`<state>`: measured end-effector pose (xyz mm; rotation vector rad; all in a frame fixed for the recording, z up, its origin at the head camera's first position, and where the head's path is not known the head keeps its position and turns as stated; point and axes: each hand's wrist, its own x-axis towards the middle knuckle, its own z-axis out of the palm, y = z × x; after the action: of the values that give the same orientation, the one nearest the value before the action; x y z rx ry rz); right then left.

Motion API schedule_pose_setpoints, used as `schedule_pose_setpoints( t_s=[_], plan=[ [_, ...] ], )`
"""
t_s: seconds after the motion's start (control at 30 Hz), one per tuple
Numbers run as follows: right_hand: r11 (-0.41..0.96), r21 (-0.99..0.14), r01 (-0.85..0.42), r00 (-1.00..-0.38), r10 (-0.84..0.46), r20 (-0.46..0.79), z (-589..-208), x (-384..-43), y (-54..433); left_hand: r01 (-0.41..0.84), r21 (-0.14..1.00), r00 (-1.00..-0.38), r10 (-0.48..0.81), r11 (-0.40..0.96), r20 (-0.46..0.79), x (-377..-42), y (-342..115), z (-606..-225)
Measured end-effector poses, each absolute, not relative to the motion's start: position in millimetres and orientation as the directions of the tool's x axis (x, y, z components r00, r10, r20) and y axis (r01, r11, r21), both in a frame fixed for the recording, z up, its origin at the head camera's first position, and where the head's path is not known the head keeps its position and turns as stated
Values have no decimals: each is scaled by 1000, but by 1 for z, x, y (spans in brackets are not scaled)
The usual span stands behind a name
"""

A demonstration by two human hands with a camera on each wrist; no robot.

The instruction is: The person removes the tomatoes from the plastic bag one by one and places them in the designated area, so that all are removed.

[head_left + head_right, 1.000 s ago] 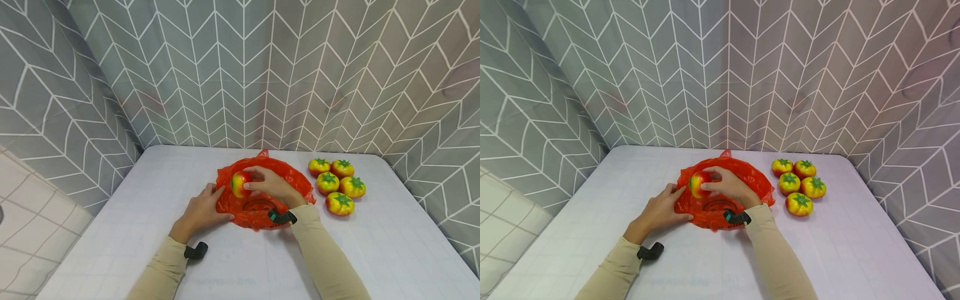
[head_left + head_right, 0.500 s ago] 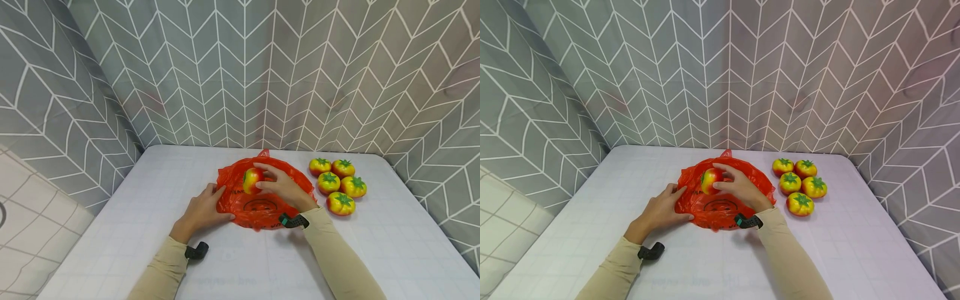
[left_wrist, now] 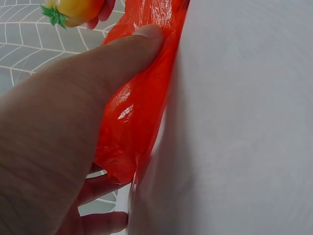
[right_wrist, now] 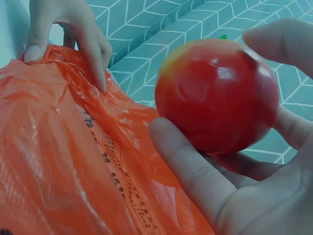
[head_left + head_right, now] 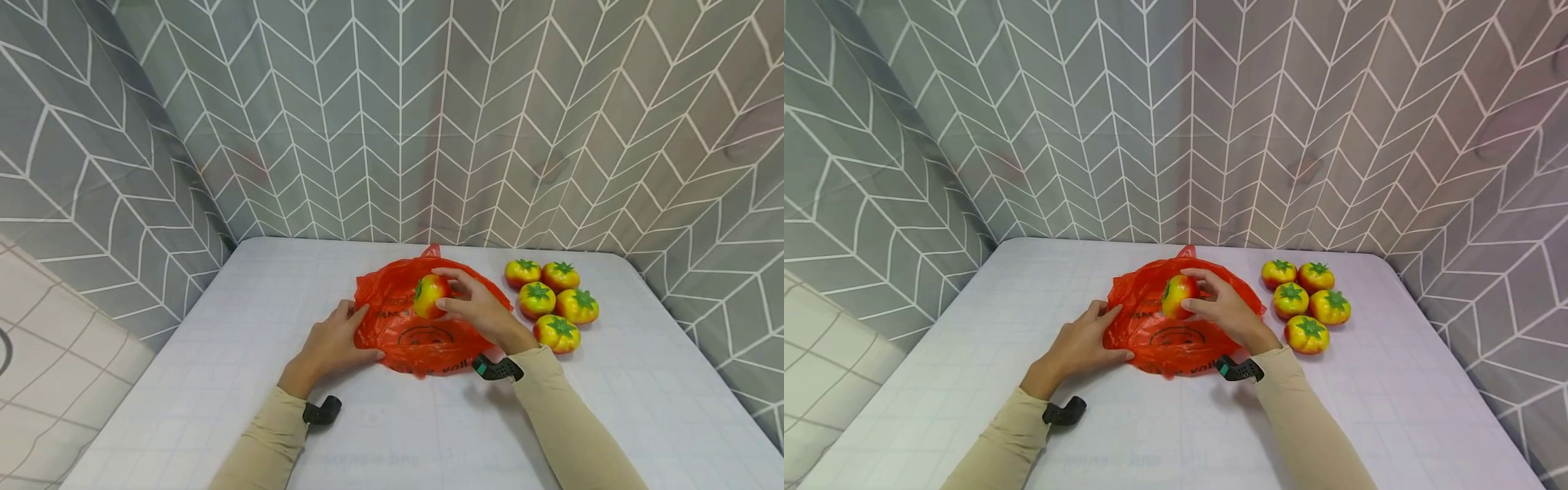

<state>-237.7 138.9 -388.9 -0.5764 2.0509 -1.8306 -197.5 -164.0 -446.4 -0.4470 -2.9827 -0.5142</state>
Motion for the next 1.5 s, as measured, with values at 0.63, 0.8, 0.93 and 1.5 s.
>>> schedule_pose_setpoints(
  t_s=[0.63, 0.8, 0.93, 1.5],
  plan=[
    [89, -994, -64, -885, -465, 15, -384, -229, 162, 311, 312, -950, 285, 898, 128, -196, -165, -446],
    [174, -980, -100, -894, -448, 11, -386, -225, 169, 308, 300, -951, 280, 903, 132, -194, -166, -445],
    [181, -976, -120, -896, -443, 28, -386, -225, 176, 315, 301, -948, 285, 900, 139, -196, -165, -446],
    [164, -979, -124, -898, -438, 40, -387, -224, 191, 307, 304, -951, 281, 902, 124, -196, -163, -445]
  ],
)
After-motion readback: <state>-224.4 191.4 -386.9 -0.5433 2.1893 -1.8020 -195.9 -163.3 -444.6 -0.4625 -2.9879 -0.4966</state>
